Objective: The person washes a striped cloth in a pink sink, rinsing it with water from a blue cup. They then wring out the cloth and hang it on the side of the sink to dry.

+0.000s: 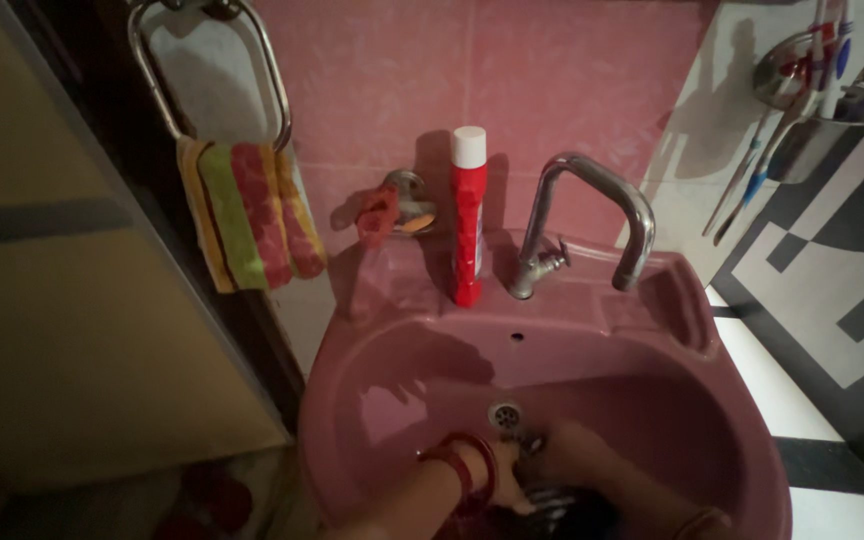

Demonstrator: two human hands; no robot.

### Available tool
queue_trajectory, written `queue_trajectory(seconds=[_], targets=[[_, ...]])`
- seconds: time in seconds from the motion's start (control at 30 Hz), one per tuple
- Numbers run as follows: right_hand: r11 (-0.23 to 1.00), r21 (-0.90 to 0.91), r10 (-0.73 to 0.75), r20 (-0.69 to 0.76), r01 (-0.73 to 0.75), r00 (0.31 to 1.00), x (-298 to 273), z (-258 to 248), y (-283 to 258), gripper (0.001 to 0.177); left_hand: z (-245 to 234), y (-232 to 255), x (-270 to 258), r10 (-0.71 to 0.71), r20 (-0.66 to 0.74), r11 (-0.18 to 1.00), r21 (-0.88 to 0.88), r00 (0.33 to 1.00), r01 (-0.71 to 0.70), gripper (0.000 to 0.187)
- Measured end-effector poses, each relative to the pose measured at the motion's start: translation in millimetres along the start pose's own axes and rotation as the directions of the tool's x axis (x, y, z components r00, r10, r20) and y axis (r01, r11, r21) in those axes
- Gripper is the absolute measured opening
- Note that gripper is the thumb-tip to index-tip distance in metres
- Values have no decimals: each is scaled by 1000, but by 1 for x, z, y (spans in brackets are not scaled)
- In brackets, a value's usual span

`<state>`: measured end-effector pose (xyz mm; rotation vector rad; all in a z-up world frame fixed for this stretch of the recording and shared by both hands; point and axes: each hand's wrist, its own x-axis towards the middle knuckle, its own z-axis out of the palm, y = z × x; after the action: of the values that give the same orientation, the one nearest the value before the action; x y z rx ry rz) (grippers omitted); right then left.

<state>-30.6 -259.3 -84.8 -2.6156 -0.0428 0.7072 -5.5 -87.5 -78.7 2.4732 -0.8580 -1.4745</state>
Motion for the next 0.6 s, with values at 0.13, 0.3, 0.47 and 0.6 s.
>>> queue_trajectory(seconds=[0.13,0.3,0.47,0.6], targets=[[981,192,80,-352,-12,933,2,-31,-34,61,-18,-10,-16,15,-543,990,-112,840,-89,105],[966,239,52,-550,98,834,6,-65,-72,66,-45,-16,-33,15,-792,947,-185,610,-263,117],[982,122,-35,-637,145,770,16,-70,-107,61,-60,-29,-60,-103,-767,954,-257,633,-156,112],[956,73,-151,-710,285,688,32,-55,-139,55,-71,-50,-82,-212,-706,963,-271,676,19,114]])
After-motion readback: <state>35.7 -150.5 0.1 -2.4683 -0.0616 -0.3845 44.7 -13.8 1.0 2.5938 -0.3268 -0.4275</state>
